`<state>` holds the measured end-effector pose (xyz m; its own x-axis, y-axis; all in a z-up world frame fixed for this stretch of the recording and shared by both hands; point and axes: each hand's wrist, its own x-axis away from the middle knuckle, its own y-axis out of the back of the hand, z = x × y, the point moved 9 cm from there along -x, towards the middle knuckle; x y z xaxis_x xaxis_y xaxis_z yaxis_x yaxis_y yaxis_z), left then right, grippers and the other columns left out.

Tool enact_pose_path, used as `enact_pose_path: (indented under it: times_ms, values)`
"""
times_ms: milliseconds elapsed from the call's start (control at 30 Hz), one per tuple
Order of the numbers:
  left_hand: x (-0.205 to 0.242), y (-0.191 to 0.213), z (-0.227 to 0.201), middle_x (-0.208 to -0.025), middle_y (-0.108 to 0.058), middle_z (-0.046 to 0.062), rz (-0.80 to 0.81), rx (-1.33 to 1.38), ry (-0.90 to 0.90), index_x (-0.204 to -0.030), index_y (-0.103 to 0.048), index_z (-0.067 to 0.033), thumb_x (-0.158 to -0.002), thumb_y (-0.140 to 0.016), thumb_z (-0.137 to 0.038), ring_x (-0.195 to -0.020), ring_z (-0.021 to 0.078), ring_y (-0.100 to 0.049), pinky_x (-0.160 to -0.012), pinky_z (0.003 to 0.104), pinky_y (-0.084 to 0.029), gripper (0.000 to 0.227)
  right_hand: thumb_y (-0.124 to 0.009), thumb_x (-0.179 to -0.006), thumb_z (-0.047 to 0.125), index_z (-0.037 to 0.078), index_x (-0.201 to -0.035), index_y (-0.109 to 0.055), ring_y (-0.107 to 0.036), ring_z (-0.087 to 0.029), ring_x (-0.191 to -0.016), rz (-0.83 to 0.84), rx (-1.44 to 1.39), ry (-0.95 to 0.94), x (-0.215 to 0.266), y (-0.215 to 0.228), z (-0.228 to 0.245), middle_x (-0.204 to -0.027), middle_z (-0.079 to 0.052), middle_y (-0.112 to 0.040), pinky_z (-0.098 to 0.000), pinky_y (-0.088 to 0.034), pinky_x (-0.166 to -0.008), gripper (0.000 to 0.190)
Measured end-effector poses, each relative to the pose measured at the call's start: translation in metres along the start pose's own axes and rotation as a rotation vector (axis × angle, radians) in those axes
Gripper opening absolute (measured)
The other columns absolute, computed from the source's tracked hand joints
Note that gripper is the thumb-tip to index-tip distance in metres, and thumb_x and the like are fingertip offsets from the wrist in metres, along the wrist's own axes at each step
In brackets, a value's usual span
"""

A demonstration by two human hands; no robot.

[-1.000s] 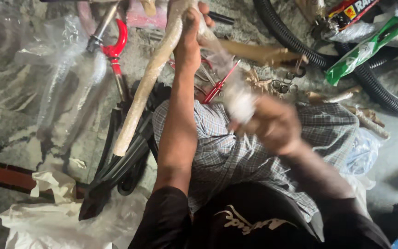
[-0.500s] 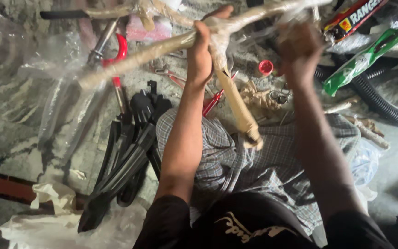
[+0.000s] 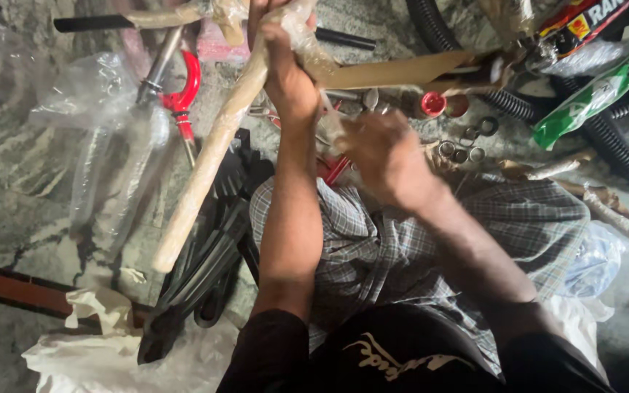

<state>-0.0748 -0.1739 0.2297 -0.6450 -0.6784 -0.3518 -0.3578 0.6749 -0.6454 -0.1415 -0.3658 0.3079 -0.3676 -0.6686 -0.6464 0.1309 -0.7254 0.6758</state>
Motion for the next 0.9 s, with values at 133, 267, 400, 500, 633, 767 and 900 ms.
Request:
enact_pose_path:
  times_ms: [133, 267, 400, 500, 633, 767, 900]
  values:
    - [0.007, -0.01, -0.021, -0.124, -0.058, 0.006, -0.055, -0.336, -0.12, -0.134, -0.056, -0.0015, -0.113, -0.061, -0.047, -0.109, 0.0164, -0.054, -0.106, 0.031, -0.041, 0.051, -0.066, -0.099, 0.003, -0.006, -0.122, -0.069, -0.07, -0.026, -0.092, 0.03, -0.318, -0.322, -0.004, 0.015, -0.035, -0.103, -0.017, -0.07, -0.0369, -0.057, -0.076, 0.025]
    - [0.009, -0.025, -0.027, -0.109, -0.067, 0.008, 0.127, -0.241, -0.08, -0.123, -0.059, -0.0015, -0.107, -0.069, -0.041, -0.101, 0.0179, -0.062, -0.096, 0.032, -0.048, 0.045, -0.058, -0.112, 0.013, 0.001, -0.126, -0.068, -0.071, -0.018, -0.1, -0.202, -0.682, -0.488, -0.006, 0.024, -0.053, -0.114, -0.012, -0.072, -0.0341, -0.06, -0.087, 0.021]
    - [0.003, -0.026, -0.014, -0.097, -0.068, 0.007, 0.133, 0.013, -0.026, -0.121, -0.06, -0.0023, -0.094, -0.08, -0.032, -0.087, 0.0162, -0.063, -0.081, 0.032, -0.052, 0.045, -0.062, -0.116, 0.02, 0.001, -0.115, -0.073, -0.061, -0.014, -0.076, -0.384, -0.856, -0.411, -0.014, 0.05, -0.061, -0.095, -0.012, -0.071, -0.0254, -0.05, -0.072, 0.023]
    - [-0.002, -0.008, 0.003, -0.087, -0.067, 0.004, -0.072, 0.061, 0.035, -0.107, -0.066, -0.0001, -0.085, -0.085, -0.025, -0.075, 0.014, -0.062, -0.07, 0.031, -0.052, 0.038, -0.06, -0.108, 0.028, 0.001, -0.106, -0.075, -0.056, -0.011, -0.066, -0.416, -0.635, -0.452, -0.016, 0.07, -0.058, -0.086, -0.007, -0.069, -0.0208, -0.045, -0.062, 0.03]
    - [0.006, 0.008, 0.003, -0.078, -0.059, -0.001, -0.259, -0.088, -0.079, -0.082, -0.065, -0.0002, -0.092, -0.086, -0.019, -0.076, 0.0097, -0.054, -0.072, 0.028, -0.045, 0.03, -0.058, -0.101, 0.047, 0.01, -0.111, -0.069, -0.069, -0.014, -0.103, -0.334, -1.349, -0.252, -0.009, 0.044, -0.006, -0.113, -0.004, -0.067, -0.0262, -0.064, -0.076, 0.039]
    - [0.011, 0.002, 0.004, -0.077, -0.056, -0.002, -0.226, -0.114, -0.028, -0.082, -0.062, -0.0023, -0.091, -0.087, -0.012, -0.07, 0.0089, -0.051, -0.067, 0.029, -0.042, 0.028, -0.059, -0.111, 0.042, 0.003, -0.115, -0.062, -0.069, -0.023, -0.113, 0.207, -0.65, -0.23, 0.012, 0.008, 0.033, -0.121, -0.015, -0.067, -0.0388, -0.063, -0.092, 0.04]
    - [0.011, -0.013, -0.01, -0.078, -0.063, 0.001, 0.061, -0.131, 0.041, -0.089, -0.067, -0.0031, -0.086, -0.084, -0.015, -0.068, 0.0121, -0.058, -0.063, 0.028, -0.046, 0.021, -0.053, -0.095, 0.052, 0.01, -0.133, -0.07, -0.066, -0.019, -0.111, -0.204, -1.765, -0.863, 0.029, 0.042, -0.052, -0.127, -0.009, -0.069, -0.0369, -0.055, -0.101, 0.059]
